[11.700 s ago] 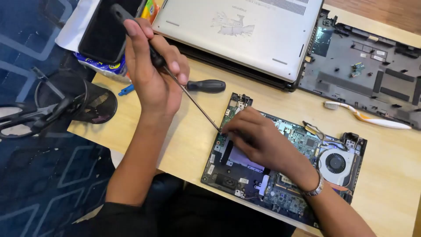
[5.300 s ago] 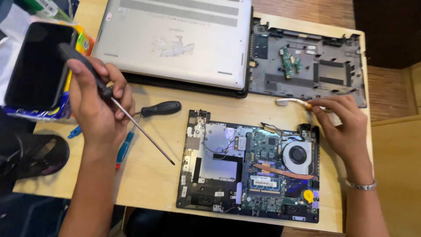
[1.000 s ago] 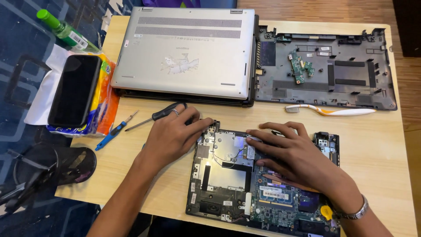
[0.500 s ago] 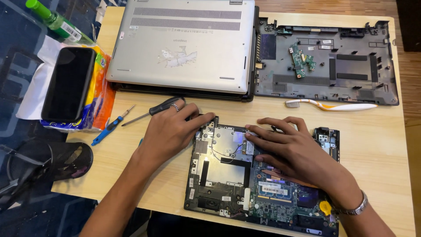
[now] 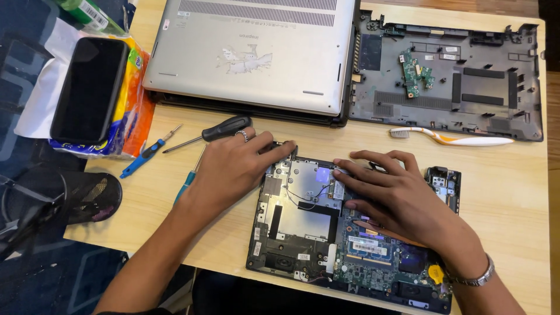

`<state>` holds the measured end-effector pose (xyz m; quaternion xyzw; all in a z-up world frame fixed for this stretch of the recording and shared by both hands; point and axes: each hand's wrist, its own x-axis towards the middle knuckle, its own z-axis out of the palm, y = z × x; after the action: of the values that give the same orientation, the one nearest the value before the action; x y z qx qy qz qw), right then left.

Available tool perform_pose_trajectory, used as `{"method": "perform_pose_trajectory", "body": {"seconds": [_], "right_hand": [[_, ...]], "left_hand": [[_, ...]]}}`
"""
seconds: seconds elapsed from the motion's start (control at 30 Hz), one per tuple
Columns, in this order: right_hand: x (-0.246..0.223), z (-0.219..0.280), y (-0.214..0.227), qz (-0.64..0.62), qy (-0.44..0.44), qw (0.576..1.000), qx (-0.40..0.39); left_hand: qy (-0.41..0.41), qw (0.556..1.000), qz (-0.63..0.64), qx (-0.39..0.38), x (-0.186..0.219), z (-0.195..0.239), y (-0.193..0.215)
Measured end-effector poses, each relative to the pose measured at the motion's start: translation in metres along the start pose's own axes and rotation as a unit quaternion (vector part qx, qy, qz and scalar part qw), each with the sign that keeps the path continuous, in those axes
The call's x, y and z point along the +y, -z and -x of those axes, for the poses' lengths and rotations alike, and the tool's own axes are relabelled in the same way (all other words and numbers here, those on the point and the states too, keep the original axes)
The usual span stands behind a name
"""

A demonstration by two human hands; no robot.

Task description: The person uses a screwdriver to remove screws from a disassembled laptop and then removes a small circuit board from the motherboard. The removed board is placed on the closed laptop lid.

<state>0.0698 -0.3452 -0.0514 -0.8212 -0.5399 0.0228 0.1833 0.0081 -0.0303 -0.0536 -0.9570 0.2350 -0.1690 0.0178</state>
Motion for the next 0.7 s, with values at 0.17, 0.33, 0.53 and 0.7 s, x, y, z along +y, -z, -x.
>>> {"method": "perform_pose_trajectory", "body": {"seconds": [0.17,0.33,0.53,0.7], "right_hand": [[-0.001,0.0,-0.005,0.012,0.019,1.0,0.004],[-0.002,-0.002,-0.004,0.003,-0.003,1.0,-0.013],[-0.002,-0.003,-0.004,0.004,-0.001,1.0,-0.014],[-0.004,-0.004,-0.001,-0.013,-0.013,1.0,-0.024]], "left_hand": [[-0.005,1.0,0.02,-0.006,0.008,-0.001,-0.017],[0.022,0.982,0.182,0.052,0.002,-0.003,-0.007],[0.03,0.978,0.208,0.018,-0.001,-0.004,-0.007],[0.057,0.976,0.207,-0.023,-0.005,-0.005,-0.003]]}}
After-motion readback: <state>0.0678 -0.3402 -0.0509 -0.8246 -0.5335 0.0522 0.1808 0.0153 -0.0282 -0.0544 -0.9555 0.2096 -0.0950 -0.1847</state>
